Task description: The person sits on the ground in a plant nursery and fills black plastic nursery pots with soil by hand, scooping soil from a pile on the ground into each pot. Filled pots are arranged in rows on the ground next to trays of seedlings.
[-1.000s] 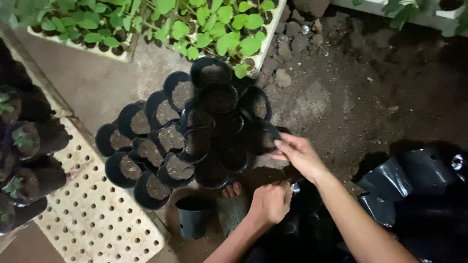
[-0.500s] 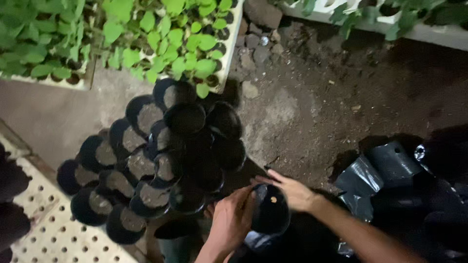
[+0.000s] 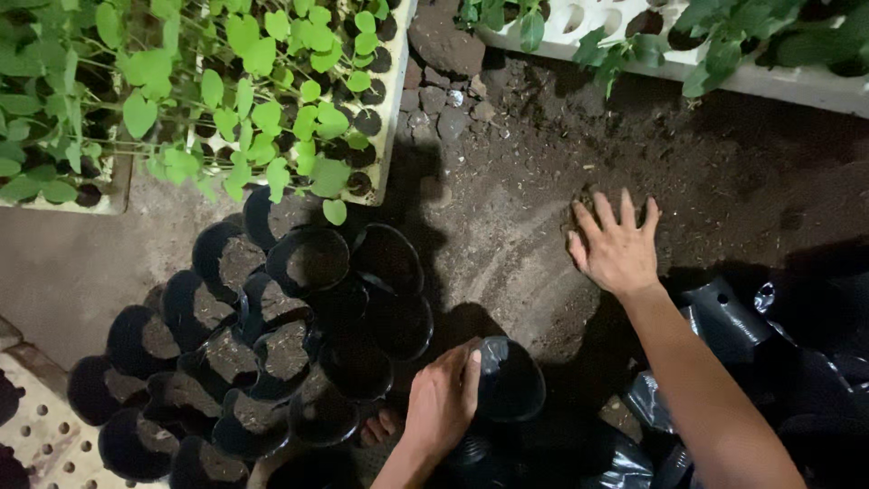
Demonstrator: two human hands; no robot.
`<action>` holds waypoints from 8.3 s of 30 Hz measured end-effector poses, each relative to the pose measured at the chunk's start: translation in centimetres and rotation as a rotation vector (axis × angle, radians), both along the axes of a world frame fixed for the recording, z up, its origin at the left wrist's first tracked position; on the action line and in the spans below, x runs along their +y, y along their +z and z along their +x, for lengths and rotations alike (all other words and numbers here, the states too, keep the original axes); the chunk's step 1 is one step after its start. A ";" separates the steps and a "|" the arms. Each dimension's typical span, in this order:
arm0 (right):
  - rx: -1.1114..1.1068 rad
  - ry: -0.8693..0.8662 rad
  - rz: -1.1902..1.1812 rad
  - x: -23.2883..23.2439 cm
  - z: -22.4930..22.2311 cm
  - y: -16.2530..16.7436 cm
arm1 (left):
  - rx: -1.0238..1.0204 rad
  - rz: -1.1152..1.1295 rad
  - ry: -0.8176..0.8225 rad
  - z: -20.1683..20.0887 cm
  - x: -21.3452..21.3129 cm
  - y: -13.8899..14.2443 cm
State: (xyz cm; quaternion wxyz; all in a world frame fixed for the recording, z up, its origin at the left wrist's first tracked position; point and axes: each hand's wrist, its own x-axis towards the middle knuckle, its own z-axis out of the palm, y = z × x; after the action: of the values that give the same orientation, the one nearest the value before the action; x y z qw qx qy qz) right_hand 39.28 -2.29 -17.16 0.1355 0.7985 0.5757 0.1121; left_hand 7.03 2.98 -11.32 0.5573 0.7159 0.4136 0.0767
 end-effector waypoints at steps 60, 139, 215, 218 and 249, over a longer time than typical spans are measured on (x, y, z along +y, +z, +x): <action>2.230 -0.519 0.848 -7.2 -12.9 3.7 | 0.000 0.017 0.134 1.8 -4.8 -2.8; 0.166 -0.255 0.103 -9.0 -1.0 2.3 | -0.154 0.554 -0.662 4.1 -3.1 -1.2; 0.890 -0.428 0.244 -17.2 -15.7 -3.8 | -0.314 -0.366 1.194 -32.5 -13.2 0.0; 0.872 -0.417 0.244 -17.3 -16.2 -4.2 | 0.284 -0.092 1.260 -37.0 -15.0 -1.0; 1.279 -0.410 0.108 -8.6 -20.1 5.6 | 0.122 0.909 -0.503 -5.9 -2.2 1.0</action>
State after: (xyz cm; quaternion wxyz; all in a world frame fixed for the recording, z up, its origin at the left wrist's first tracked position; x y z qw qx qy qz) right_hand 19.17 -10.88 -11.60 -0.2538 0.8065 0.3728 -0.3822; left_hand 1.13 0.74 -10.34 0.1664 0.9659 0.1857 0.0704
